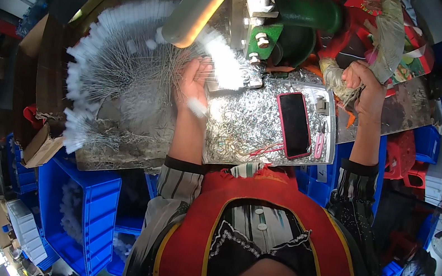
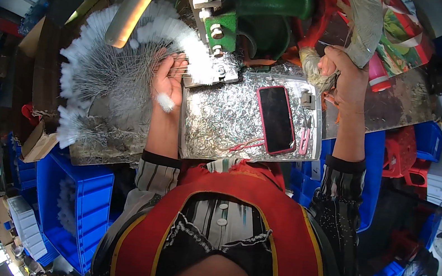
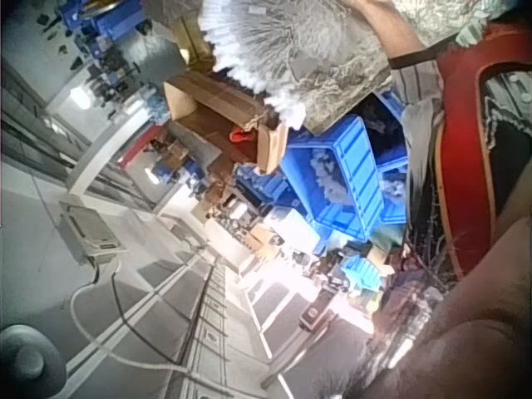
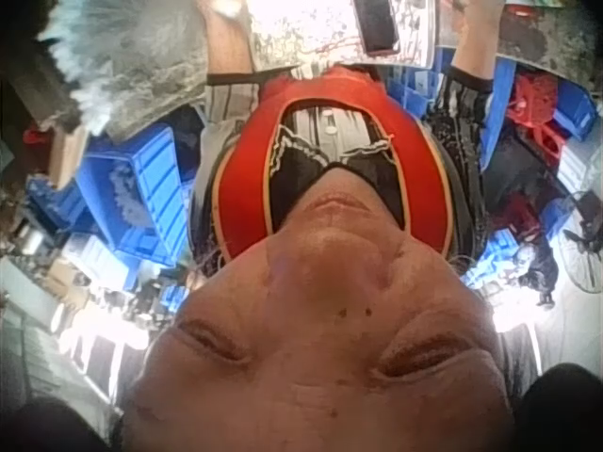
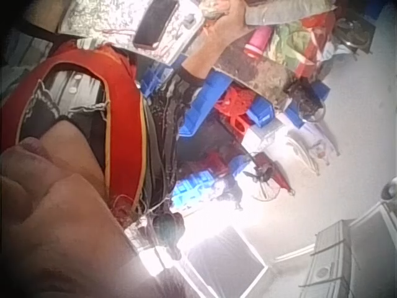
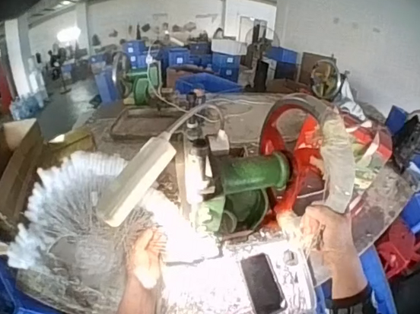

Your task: Assembling or processing bundles of white fibers using a specialized industrial machine.

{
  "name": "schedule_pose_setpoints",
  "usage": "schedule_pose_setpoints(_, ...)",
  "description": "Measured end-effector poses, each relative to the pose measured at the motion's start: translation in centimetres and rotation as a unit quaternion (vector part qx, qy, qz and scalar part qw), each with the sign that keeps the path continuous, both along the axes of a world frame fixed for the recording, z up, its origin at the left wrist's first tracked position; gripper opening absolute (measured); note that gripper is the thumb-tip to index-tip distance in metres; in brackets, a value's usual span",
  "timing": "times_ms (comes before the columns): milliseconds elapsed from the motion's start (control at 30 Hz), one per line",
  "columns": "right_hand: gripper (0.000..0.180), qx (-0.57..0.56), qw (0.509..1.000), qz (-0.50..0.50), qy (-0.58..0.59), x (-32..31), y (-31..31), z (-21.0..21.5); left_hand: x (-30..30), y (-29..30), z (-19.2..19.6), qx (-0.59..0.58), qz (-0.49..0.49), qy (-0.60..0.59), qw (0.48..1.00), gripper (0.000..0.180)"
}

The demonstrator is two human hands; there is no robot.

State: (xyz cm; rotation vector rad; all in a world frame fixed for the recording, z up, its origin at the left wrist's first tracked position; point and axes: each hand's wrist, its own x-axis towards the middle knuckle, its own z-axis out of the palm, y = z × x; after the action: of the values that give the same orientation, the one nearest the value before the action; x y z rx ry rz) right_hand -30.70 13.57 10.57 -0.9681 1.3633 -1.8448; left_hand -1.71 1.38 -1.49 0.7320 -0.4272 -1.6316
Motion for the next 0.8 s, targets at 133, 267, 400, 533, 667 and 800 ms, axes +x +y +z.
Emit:
schedule_pose_setpoints(133,0.015,-0.026,0.999,0.014,0.015,-0.1,-0.1,-1.1,0.3,-0.3,-0.5,-0.008,-0.008,-0.007,1.0,0.03)
schedule_pose_setpoints(267,0.017,-0.046,0.997,0.033,0.048,-0.6,-0.1,-1.6,0.0,0.8,0.8,-0.013,0.003,0.014,1.0,0.028)
schedule_pose_setpoints(400,0.02,-0.002,1.0,-0.002,0.027,-0.1,0.0,-0.9,0.3,0.8,0.7,-0.022,0.018,0.026,0.999,0.025)
schedule_pose_setpoints(533,0.01,0.007,1.0,0.016,-0.002,-0.6,0.2,0.2,-0.2,1.1,1.3,-0.034,0.011,0.008,0.999,0.024)
schedule_pose_setpoints(667,0.01,0.014,1.0,-0.001,-0.014,-0.2,0.2,0.5,-0.1,0.7,0.9,-0.018,0.016,-0.022,0.999,0.025)
schedule_pose_setpoints(800,0.013,-0.009,1.0,0.009,0.017,-0.4,0.1,-0.2,-0.1,0.6,1.0,-0.033,0.002,-0.032,0.999,0.031)
